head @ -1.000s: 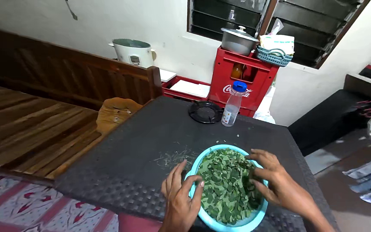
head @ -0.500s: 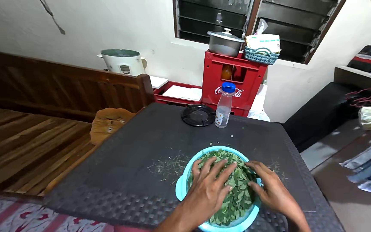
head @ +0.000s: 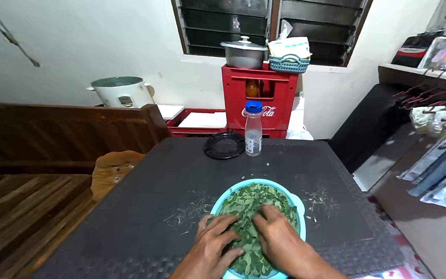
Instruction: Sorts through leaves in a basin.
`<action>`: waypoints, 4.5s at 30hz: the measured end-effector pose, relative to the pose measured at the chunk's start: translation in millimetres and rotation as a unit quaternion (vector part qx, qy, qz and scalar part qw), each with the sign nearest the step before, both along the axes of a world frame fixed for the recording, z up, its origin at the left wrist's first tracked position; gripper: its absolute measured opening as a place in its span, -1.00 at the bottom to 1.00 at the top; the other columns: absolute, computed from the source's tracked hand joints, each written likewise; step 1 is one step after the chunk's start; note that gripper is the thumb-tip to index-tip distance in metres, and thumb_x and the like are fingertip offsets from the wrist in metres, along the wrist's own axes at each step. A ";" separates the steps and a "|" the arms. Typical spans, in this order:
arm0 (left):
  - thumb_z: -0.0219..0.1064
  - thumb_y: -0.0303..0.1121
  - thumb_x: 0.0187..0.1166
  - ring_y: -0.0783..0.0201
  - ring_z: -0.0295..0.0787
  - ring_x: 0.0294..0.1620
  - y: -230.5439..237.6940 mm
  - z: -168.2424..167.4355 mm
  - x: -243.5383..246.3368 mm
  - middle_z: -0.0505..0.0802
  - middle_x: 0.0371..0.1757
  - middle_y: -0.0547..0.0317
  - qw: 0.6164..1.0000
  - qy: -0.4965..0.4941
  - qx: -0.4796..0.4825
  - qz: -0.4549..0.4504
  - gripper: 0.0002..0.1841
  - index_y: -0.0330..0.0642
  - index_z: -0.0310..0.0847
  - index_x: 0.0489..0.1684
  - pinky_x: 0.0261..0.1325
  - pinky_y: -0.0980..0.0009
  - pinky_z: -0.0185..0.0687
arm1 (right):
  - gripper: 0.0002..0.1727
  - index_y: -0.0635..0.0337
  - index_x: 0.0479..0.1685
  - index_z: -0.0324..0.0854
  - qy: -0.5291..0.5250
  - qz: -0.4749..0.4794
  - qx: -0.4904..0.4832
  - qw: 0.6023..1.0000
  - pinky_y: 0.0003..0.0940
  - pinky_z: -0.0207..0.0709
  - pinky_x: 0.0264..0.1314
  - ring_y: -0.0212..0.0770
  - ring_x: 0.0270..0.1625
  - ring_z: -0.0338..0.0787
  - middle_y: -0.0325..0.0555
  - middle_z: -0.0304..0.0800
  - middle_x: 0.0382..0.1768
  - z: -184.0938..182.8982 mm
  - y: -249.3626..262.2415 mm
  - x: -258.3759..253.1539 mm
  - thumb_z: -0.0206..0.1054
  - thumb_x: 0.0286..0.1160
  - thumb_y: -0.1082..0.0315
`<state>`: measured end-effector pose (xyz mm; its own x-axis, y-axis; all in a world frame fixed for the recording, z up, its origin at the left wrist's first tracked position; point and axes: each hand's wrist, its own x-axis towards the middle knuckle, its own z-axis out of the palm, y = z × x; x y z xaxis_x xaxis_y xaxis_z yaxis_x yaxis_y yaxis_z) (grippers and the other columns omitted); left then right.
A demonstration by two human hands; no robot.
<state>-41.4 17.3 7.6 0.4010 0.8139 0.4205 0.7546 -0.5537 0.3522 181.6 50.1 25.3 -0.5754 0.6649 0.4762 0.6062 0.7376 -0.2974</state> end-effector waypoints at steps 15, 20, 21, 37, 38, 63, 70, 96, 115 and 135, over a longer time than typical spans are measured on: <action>0.45 0.12 0.38 0.00 0.73 0.35 -9.1 -6.5 -16.9 0.82 0.36 0.16 0.994 -0.042 0.045 0.086 -0.53 0.12 0.85 0.17 0.45 -0.36 0.30 | -0.47 -0.06 0.37 0.67 -0.026 -0.009 -0.154 0.988 -0.04 0.78 0.11 -0.15 0.11 0.83 -0.12 0.78 0.19 25.1 64.9 97.8 0.49 0.32 0.17; 0.49 0.31 0.23 -0.10 0.66 0.45 -6.0 -5.4 8.7 0.68 0.55 0.02 0.994 -0.034 0.051 0.089 -0.26 0.33 0.64 0.50 0.42 -0.40 0.31 | 0.39 -0.23 0.83 0.20 -0.137 0.017 -0.185 0.973 0.33 0.41 0.61 0.31 0.73 0.31 0.20 0.15 0.79 8.0 48.8 80.3 0.88 -0.37 -0.14; 0.42 0.41 0.21 -0.06 0.65 0.46 -2.2 -8.9 13.9 0.67 0.56 0.06 0.994 -0.020 0.065 0.089 -0.23 0.43 0.59 0.53 0.40 -0.40 0.32 | 0.48 -0.26 0.87 0.12 -0.158 0.026 -0.183 0.970 0.38 0.33 0.65 0.39 0.78 0.19 0.26 0.02 0.84 5.0 45.0 74.2 0.90 -0.46 -0.15; 0.24 0.33 0.44 -0.13 0.55 0.55 8.5 -24.0 7.7 0.73 0.47 0.12 0.969 -0.070 0.074 0.223 -0.54 0.36 0.86 0.04 0.45 -0.50 0.14 | 0.14 -0.27 0.59 0.44 -0.195 0.020 -0.138 0.971 0.40 0.66 0.10 0.43 0.32 0.64 0.28 0.48 0.51 -20.4 59.9 39.6 0.75 -0.40 0.44; 0.25 0.29 0.46 -0.12 0.53 0.57 11.1 -26.1 8.9 0.73 0.48 0.14 0.970 -0.067 0.073 0.222 -0.58 0.36 0.88 -0.03 0.47 -0.50 0.12 | 0.06 -0.24 0.53 0.50 -0.197 0.016 -0.138 0.970 0.36 0.67 0.10 0.39 0.30 0.66 0.26 0.52 0.46 -20.5 60.6 38.2 0.73 -0.35 0.45; 0.44 -0.04 0.39 -0.19 0.42 0.65 5.3 -24.9 10.0 0.70 0.52 0.11 0.978 -0.050 0.024 0.202 -0.85 0.24 0.89 -0.27 0.49 -0.51 0.09 | -0.14 -0.16 0.37 0.61 -0.208 0.103 -0.075 0.970 0.22 0.70 0.18 0.28 0.30 0.68 0.22 0.55 0.39 54.4 56.3 -0.9 0.73 -0.22 0.44; 0.37 -0.17 0.41 -0.15 0.48 0.61 -0.1 -21.4 1.4 0.72 0.49 0.08 0.973 -0.071 0.029 0.216 -0.82 0.16 0.92 -0.23 0.49 -0.49 0.12 | -0.22 -0.14 0.55 0.55 -0.050 0.192 -0.113 0.974 -0.07 0.73 0.33 -0.18 0.39 0.72 -0.17 0.64 0.46 56.1 70.3 48.2 0.65 0.15 0.22; 0.31 0.20 0.56 0.16 0.58 0.57 -2.1 -21.9 -1.0 0.85 0.33 0.28 0.997 -0.071 0.000 0.010 -0.57 0.12 0.88 -0.45 0.67 -0.19 0.19 | -0.83 -0.12 -0.19 0.84 -0.023 0.110 -0.018 0.994 -0.01 0.60 0.40 -0.23 0.33 0.73 -0.38 0.85 0.11 -7.8 22.4 79.2 0.30 0.57 0.20; 0.32 0.16 0.43 -0.15 0.44 0.65 13.8 -22.1 7.0 0.70 0.52 0.04 0.983 -0.036 0.107 0.142 -0.66 0.20 0.87 -0.30 0.55 -0.43 0.07 | -0.76 -0.28 -0.14 0.77 -0.077 0.010 -0.038 0.996 0.16 0.49 0.21 -0.18 0.16 0.70 -0.42 0.78 -0.10 -9.1 25.7 94.4 0.48 0.31 -0.09; 0.38 0.10 0.45 -0.21 0.49 0.58 -7.7 4.6 4.7 0.75 0.44 -0.03 0.971 -0.110 0.082 0.193 -0.64 0.07 0.93 -0.15 0.56 -0.42 0.09 | -0.83 -0.09 -0.31 0.81 0.088 0.052 -0.083 0.991 -0.10 0.57 0.23 -0.33 0.05 0.76 -0.41 0.84 -0.22 16.8 56.2 74.5 0.36 0.52 0.12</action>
